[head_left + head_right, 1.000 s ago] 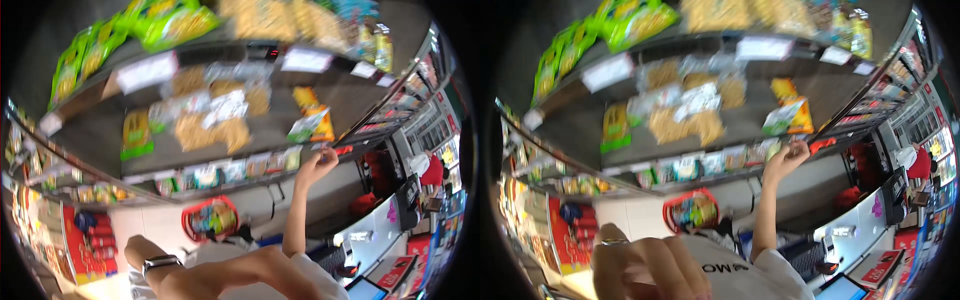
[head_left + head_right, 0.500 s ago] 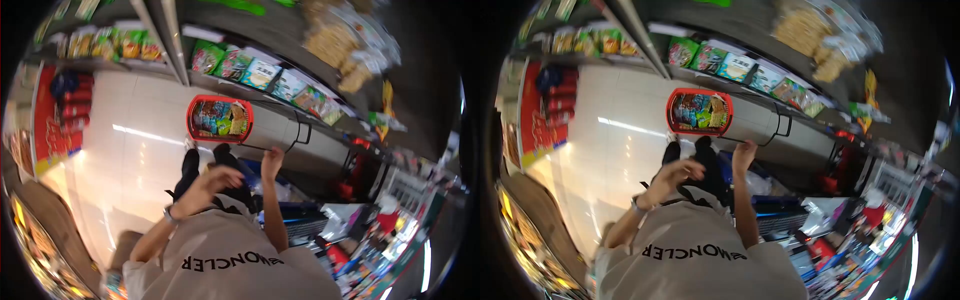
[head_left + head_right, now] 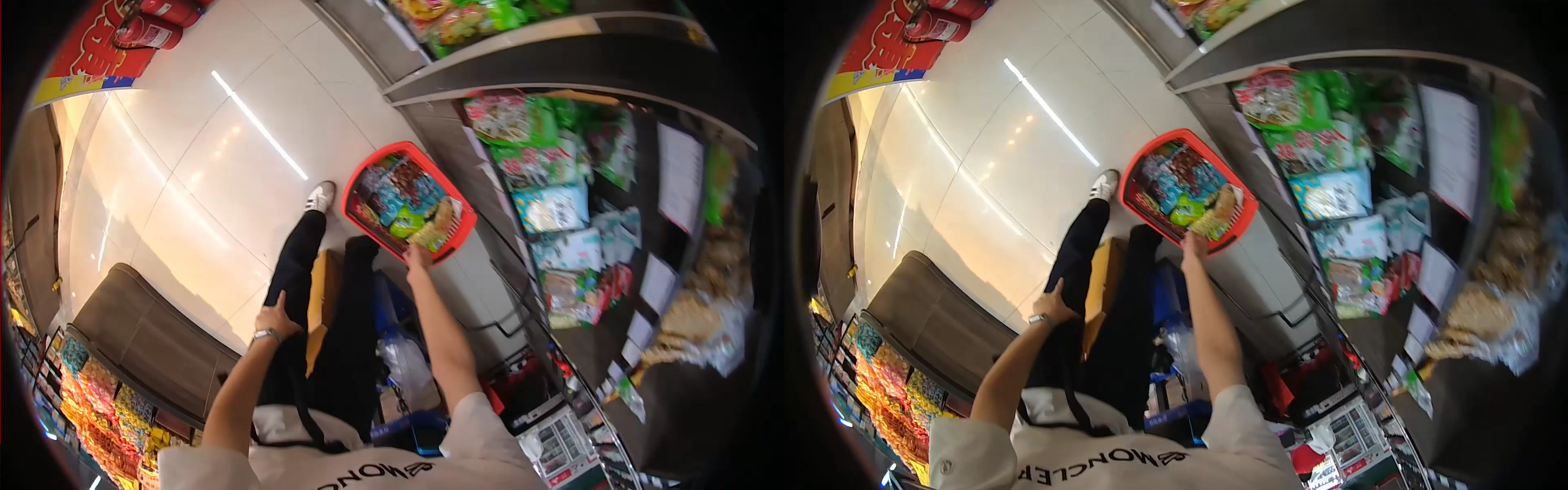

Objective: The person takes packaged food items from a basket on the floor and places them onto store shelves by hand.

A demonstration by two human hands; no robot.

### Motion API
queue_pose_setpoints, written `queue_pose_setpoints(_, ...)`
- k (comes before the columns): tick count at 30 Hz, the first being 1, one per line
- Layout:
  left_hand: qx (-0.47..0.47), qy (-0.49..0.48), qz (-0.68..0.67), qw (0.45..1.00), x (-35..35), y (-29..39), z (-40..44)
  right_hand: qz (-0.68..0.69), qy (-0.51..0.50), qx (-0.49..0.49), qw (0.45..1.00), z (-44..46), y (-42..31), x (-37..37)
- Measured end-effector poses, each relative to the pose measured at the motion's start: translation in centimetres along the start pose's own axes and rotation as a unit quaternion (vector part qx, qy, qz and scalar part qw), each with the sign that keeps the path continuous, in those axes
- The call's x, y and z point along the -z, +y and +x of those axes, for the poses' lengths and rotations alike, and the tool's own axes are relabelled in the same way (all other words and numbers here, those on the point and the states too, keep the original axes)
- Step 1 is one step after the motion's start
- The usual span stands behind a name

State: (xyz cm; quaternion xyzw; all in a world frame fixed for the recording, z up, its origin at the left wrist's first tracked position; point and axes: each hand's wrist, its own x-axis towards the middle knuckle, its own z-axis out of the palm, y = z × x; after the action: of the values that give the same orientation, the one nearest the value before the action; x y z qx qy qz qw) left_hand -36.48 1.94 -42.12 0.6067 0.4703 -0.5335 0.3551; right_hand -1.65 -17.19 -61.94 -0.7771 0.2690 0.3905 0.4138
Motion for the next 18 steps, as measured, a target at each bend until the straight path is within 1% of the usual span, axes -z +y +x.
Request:
queue_pose_setpoints(1, 0.022, -0.016, 0.01, 1.0, 0.2, 0.8, 0.9, -0.011, -0.036, 0.007, 0.999, 3.3, -0.2, -0.5)
queue_pose_setpoints(2, 0.021, -0.031, 0.021, 0.999, 0.2, 1.4, 2.1, -0.021, -0.071, 0.01, 0.997, 6.4, -0.1, -0.9)
queue_pose_setpoints(3, 0.023, -0.028, 0.0, 0.999, 0.5, 2.0, 3.2, -0.053, -0.013, -0.043, 0.998, 8.7, -1.1, -2.7)
queue_pose_setpoints(4, 0.026, -0.033, -0.017, 0.999, 0.1, 2.4, 4.0, -0.113, -0.003, -0.025, 0.993, 8.6, -3.9, -4.3)
queue_pose_setpoints(5, 0.028, -0.003, -0.029, 0.999, -0.6, 2.8, 5.1, -0.041, -0.059, -0.04, 0.997, 12.8, -2.1, -3.9)
queue_pose_setpoints(6, 0.029, 0.022, -0.043, 0.998, -1.2, 3.4, 6.2, -0.006, -0.016, -0.069, 0.997, 14.5, -2.1, -4.7)
queue_pose_setpoints(7, 0.037, 0.046, -0.028, 0.998, -1.7, 4.1, 6.5, 0.032, 0.012, -0.075, 0.997, 16.2, -1.6, -5.4)
queue_pose_setpoints(8, 0.045, 0.03, -0.027, 0.998, -2.0, 4.0, 7.1, 0.034, -0.025, -0.091, 0.995, 15.6, -3.0, -5.9)
queue_pose_setpoints(9, 0.046, 0.053, -0.019, 0.997, -2.5, 4.0, 7.0, 0.072, -0.013, -0.1, 0.992, 16.2, -2.4, -6.1)
queue_pose_setpoints(10, 0.043, 0.078, -0.013, 0.996, -2.9, 4.2, 6.6, 0.063, -0.003, -0.11, 0.992, 16.2, -1.3, -5.6)
queue_pose_setpoints(12, 0.058, 0.053, -0.014, 0.997, -2.4, 4.3, 6.3, 0.07, -0.005, -0.111, 0.991, 15.0, -1.5, -5.2)
queue_pose_setpoints(14, 0.064, 0.026, -0.017, 0.998, -1.4, 4.8, 5.8, 0.087, 0.029, -0.138, 0.986, 9.8, -3.7, -5.7)
queue_pose_setpoints(15, 0.062, 0.031, -0.014, 0.997, -1.7, 4.8, 5.8, 0.14, 0.018, -0.164, 0.976, 9.0, -3.5, -5.2)
queue_pose_setpoints(16, 0.064, 0.034, -0.012, 0.997, -1.0, 5.2, 5.2, 0.141, 0.078, -0.183, 0.97, 4.9, -5.6, -5.9)
queue_pose_setpoints(17, 0.046, 0.06, -0.007, 0.997, -0.6, 5.5, 4.5, 0.169, 0.088, -0.177, 0.966, 2.5, -6.3, -5.8)
queue_pose_setpoints(18, 0.03, 0.086, -0.001, 0.996, -0.6, 5.6, 3.9, 0.141, 0.085, -0.191, 0.968, -0.2, -6.9, -4.7)
